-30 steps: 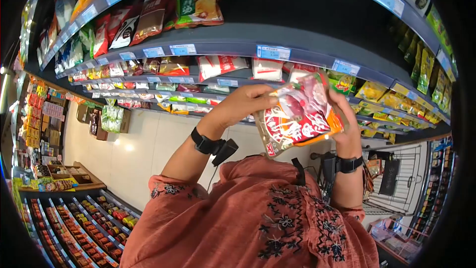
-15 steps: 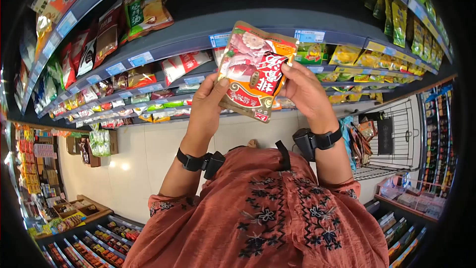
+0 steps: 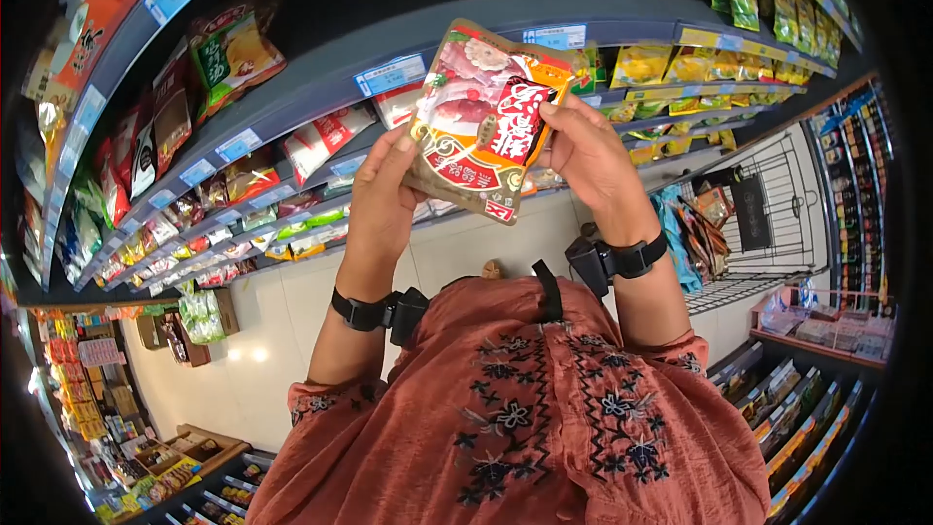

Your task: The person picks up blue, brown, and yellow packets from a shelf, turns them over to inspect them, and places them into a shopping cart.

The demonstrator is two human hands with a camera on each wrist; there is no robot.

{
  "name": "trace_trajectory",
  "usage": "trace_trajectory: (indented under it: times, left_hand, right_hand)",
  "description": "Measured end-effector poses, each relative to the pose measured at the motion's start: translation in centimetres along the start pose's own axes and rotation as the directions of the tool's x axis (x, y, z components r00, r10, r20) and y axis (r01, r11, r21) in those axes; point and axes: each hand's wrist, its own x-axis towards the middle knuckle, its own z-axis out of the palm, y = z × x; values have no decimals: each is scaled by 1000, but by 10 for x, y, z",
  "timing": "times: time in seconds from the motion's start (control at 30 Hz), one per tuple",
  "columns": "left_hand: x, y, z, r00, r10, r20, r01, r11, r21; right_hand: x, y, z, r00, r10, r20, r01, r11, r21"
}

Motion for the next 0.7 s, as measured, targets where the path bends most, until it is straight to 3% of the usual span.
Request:
trace_trajectory:
  times: [0.2,0.37,0.47,0.57,0.7]
  left_hand:
    - [8,-20,14,973,-85,216,75,996,56]
    - [11,-40,53,967,-155,204,136,985,105]
    - [10,-50,71,966,-152,207,122,980,155]
    - [18,-66,83,916,-271,297,218,955,202]
    - [11,-74,123,842,-325,431,140,903,407]
  right_hand:
    - [-23,-9,-16,995,-63,-78,75,983,167]
    - [-55,1,-58,989,-57,-136,85,974,210]
    - [-88,-26,-57,997,-56,-61,68,973,222]
    - [-105,-22,-87,992,-17,-126,40,982,182]
    - [-141,-39,-138,945,-173,-278,241,943,231]
